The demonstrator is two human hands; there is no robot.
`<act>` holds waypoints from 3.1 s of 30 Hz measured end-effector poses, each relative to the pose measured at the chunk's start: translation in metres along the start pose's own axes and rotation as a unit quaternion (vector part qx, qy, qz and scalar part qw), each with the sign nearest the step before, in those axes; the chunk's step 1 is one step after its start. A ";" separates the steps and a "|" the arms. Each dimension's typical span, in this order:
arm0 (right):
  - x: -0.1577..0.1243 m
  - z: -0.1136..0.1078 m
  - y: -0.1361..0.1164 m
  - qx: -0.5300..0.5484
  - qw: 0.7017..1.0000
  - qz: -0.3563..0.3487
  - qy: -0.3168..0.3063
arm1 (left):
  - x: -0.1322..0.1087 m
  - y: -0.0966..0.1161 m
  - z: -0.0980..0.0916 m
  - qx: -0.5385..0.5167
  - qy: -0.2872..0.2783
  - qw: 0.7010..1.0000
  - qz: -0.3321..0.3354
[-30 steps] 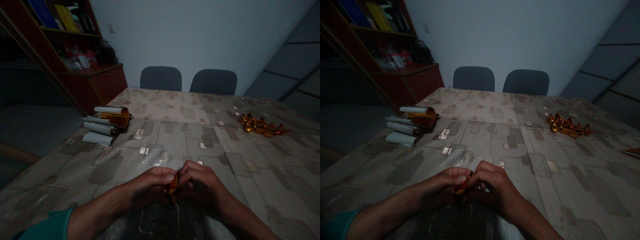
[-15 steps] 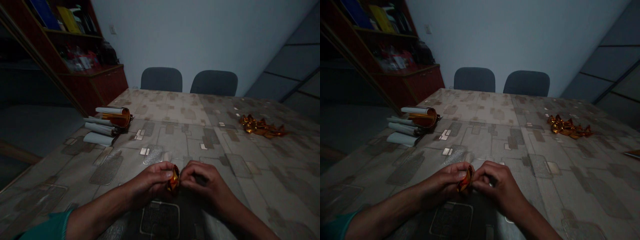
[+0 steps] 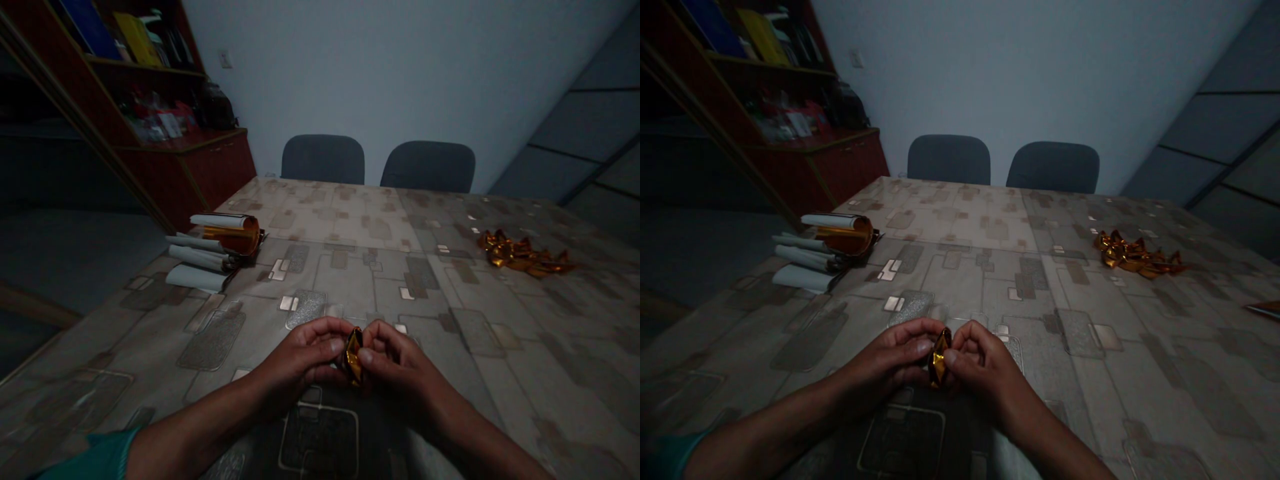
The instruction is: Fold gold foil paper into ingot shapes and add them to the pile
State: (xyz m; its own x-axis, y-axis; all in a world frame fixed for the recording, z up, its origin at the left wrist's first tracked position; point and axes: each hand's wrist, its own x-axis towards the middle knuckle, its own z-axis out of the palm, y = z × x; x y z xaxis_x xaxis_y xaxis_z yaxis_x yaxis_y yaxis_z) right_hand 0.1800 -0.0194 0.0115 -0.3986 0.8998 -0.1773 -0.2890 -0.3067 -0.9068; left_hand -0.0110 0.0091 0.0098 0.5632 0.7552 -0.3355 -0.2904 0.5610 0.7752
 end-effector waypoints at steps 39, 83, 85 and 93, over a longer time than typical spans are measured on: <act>0.007 0.007 0.005 -0.015 0.996 0.035 0.074 | 0.003 -0.007 -0.003 -0.019 -0.024 0.999 -0.028; 0.002 0.006 0.002 0.009 0.999 0.009 0.049 | 0.003 -0.015 -0.002 -0.056 -0.057 0.997 -0.005; 0.004 0.007 0.002 -0.006 0.997 0.022 0.073 | 0.002 -0.014 0.000 -0.053 -0.057 0.997 -0.001; 0.004 0.004 0.005 -0.017 0.999 0.001 0.052 | 0.003 -0.013 0.002 -0.059 -0.065 0.996 0.005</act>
State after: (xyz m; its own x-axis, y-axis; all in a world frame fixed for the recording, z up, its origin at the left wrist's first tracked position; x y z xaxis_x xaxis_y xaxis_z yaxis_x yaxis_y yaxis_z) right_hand 0.1735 -0.0191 0.0077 -0.3059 0.9274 -0.2154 -0.2578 -0.2985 -0.9189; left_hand -0.0041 0.0034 0.0004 0.6529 0.7152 -0.2496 -0.3808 0.5947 0.7081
